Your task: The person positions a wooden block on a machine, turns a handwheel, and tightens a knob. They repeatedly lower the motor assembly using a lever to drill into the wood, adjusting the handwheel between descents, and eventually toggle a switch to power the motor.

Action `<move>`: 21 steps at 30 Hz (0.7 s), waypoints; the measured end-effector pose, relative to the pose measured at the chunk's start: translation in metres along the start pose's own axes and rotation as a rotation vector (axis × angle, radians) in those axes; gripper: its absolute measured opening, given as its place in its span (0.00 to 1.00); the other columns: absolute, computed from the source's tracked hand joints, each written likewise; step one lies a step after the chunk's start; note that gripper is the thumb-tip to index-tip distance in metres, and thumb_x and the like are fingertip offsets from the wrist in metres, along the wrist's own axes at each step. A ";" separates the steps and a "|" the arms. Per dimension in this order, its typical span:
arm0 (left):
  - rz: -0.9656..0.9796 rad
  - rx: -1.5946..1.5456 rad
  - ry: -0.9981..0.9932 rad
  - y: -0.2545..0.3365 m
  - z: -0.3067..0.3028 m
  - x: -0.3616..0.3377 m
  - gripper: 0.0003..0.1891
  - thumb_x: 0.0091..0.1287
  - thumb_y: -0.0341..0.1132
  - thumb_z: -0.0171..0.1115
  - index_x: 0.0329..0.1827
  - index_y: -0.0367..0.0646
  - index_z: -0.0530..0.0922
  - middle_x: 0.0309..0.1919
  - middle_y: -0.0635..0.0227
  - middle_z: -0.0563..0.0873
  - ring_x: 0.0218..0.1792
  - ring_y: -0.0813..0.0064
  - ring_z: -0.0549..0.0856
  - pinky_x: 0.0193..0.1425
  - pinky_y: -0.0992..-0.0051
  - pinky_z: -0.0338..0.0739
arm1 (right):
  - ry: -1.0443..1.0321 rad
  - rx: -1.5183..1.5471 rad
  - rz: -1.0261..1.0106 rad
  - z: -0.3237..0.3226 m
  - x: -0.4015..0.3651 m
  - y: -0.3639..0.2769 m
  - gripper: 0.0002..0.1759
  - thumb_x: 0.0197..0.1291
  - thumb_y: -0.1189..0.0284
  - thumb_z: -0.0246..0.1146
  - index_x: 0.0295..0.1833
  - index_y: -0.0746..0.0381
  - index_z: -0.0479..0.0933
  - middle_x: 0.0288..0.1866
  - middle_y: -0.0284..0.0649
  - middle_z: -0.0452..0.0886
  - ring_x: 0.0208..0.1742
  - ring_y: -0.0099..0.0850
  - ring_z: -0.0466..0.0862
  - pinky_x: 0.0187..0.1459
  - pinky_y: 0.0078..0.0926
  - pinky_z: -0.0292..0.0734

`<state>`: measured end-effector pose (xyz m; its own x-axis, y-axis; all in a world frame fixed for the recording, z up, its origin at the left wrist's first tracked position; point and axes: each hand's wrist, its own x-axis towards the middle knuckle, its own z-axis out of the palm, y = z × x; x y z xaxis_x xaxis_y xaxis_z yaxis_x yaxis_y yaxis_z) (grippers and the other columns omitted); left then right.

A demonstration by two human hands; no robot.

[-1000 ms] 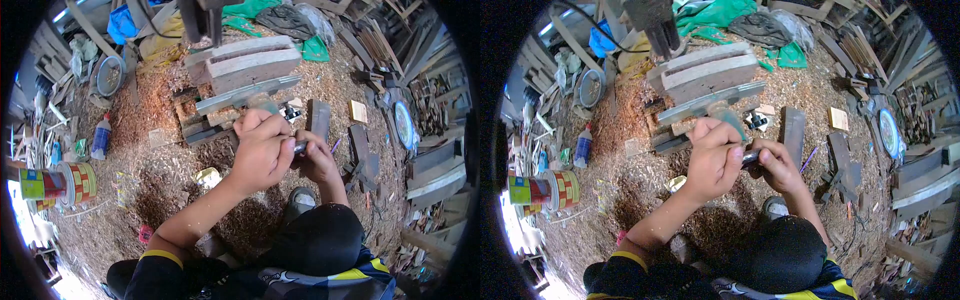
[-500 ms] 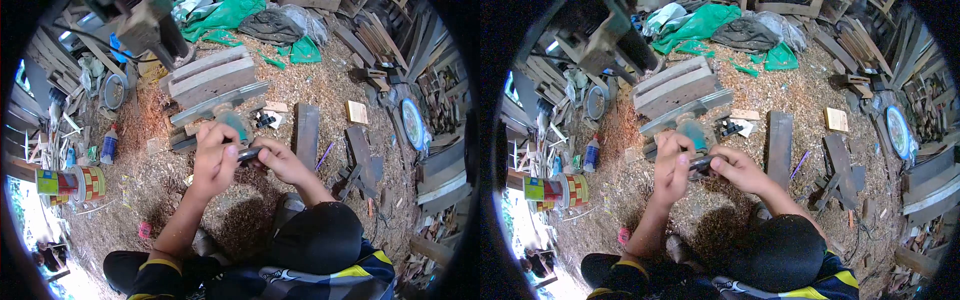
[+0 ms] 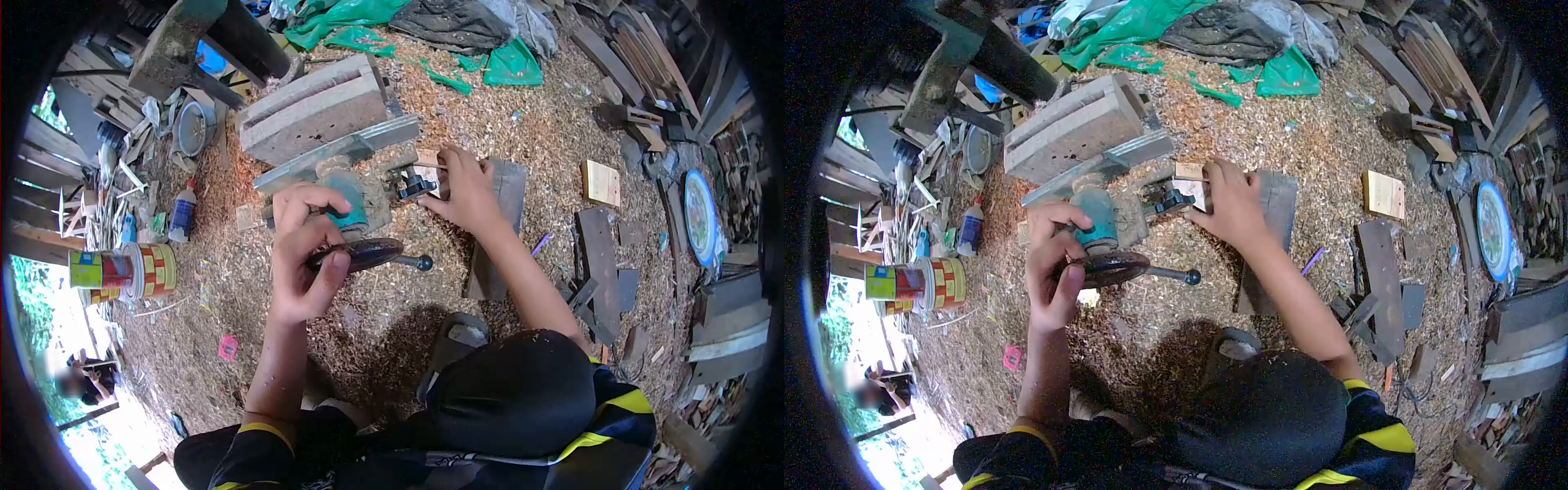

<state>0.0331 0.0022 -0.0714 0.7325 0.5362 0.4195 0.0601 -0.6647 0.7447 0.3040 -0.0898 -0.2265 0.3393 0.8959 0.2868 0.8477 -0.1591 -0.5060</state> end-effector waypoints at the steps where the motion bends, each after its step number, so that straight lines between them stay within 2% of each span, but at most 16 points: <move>1: 0.001 0.006 0.009 0.000 0.001 0.000 0.15 0.60 0.44 0.68 0.29 0.40 0.78 0.57 0.57 0.83 0.61 0.53 0.72 0.73 0.51 0.60 | -0.118 -0.013 0.086 0.001 0.005 -0.002 0.38 0.53 0.58 0.81 0.66 0.61 0.75 0.66 0.46 0.80 0.69 0.45 0.79 0.69 0.55 0.62; 2: 0.011 0.024 0.018 -0.001 0.001 0.001 0.14 0.61 0.43 0.68 0.29 0.41 0.78 0.57 0.57 0.83 0.61 0.54 0.72 0.73 0.52 0.60 | -0.104 -0.084 0.067 0.003 0.007 -0.001 0.37 0.53 0.59 0.81 0.65 0.61 0.75 0.61 0.46 0.81 0.65 0.44 0.80 0.65 0.52 0.64; 6: 0.026 0.039 -0.005 0.003 0.000 0.002 0.13 0.61 0.42 0.68 0.29 0.42 0.77 0.57 0.58 0.83 0.60 0.55 0.73 0.71 0.54 0.62 | -0.075 -0.147 0.094 -0.001 -0.004 -0.005 0.36 0.53 0.60 0.81 0.64 0.60 0.74 0.59 0.45 0.81 0.64 0.43 0.81 0.64 0.52 0.64; 9: 0.047 0.062 -0.048 0.010 -0.004 0.005 0.12 0.61 0.38 0.71 0.29 0.42 0.77 0.57 0.59 0.84 0.60 0.55 0.74 0.71 0.55 0.64 | 0.031 -0.250 0.006 0.001 -0.014 0.001 0.36 0.54 0.58 0.81 0.63 0.60 0.75 0.57 0.44 0.81 0.63 0.42 0.82 0.64 0.53 0.65; 11: 0.076 0.048 -0.051 0.012 -0.002 0.009 0.11 0.60 0.36 0.72 0.29 0.41 0.77 0.57 0.59 0.84 0.61 0.55 0.75 0.71 0.55 0.65 | -0.072 -0.243 -0.083 -0.006 -0.012 0.009 0.36 0.54 0.56 0.81 0.62 0.61 0.75 0.57 0.43 0.80 0.63 0.43 0.82 0.64 0.54 0.66; 12: 0.095 0.034 -0.052 0.012 -0.002 0.010 0.11 0.60 0.34 0.73 0.29 0.41 0.77 0.57 0.60 0.85 0.62 0.54 0.76 0.72 0.55 0.66 | -0.055 -0.301 -0.160 -0.009 -0.014 0.009 0.36 0.54 0.54 0.81 0.62 0.60 0.76 0.57 0.42 0.79 0.63 0.43 0.82 0.64 0.55 0.67; 13: 0.106 0.041 -0.043 0.012 -0.003 0.011 0.11 0.60 0.34 0.73 0.29 0.41 0.77 0.57 0.60 0.85 0.62 0.54 0.76 0.72 0.55 0.66 | -0.043 -0.305 -0.170 -0.008 -0.014 0.009 0.36 0.54 0.54 0.81 0.62 0.60 0.76 0.57 0.42 0.79 0.63 0.43 0.82 0.64 0.55 0.67; 15: 0.139 0.091 -0.047 0.011 -0.004 0.010 0.11 0.58 0.31 0.74 0.29 0.41 0.77 0.57 0.61 0.85 0.63 0.54 0.77 0.71 0.55 0.68 | -0.159 -0.402 -0.137 -0.004 -0.012 0.010 0.36 0.53 0.54 0.81 0.61 0.60 0.77 0.58 0.41 0.80 0.63 0.42 0.82 0.64 0.55 0.68; 18: 0.116 0.100 0.071 0.008 0.001 -0.001 0.07 0.62 0.30 0.72 0.30 0.39 0.81 0.55 0.61 0.86 0.60 0.56 0.78 0.69 0.57 0.69 | -0.054 -0.400 -0.193 -0.001 -0.009 0.013 0.35 0.53 0.53 0.81 0.60 0.60 0.78 0.57 0.42 0.80 0.62 0.42 0.82 0.64 0.54 0.69; 20: 0.119 0.134 0.215 0.004 0.006 -0.004 0.07 0.67 0.28 0.69 0.30 0.36 0.84 0.52 0.61 0.86 0.55 0.59 0.80 0.65 0.61 0.72 | -0.120 -0.376 -0.181 -0.008 -0.002 0.013 0.34 0.53 0.53 0.81 0.59 0.60 0.78 0.57 0.42 0.81 0.62 0.42 0.82 0.64 0.54 0.69; 21: 0.123 0.135 0.224 0.001 0.009 -0.007 0.07 0.67 0.28 0.69 0.30 0.36 0.84 0.52 0.61 0.86 0.55 0.59 0.80 0.65 0.61 0.72 | -0.179 -0.352 -0.159 -0.013 0.002 0.013 0.34 0.53 0.53 0.81 0.58 0.59 0.79 0.56 0.42 0.81 0.62 0.43 0.82 0.65 0.54 0.69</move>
<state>0.0347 -0.0067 -0.0786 0.5725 0.5387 0.6181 0.0807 -0.7873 0.6113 0.3208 -0.0957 -0.2215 0.1436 0.9736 0.1774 0.9818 -0.1176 -0.1494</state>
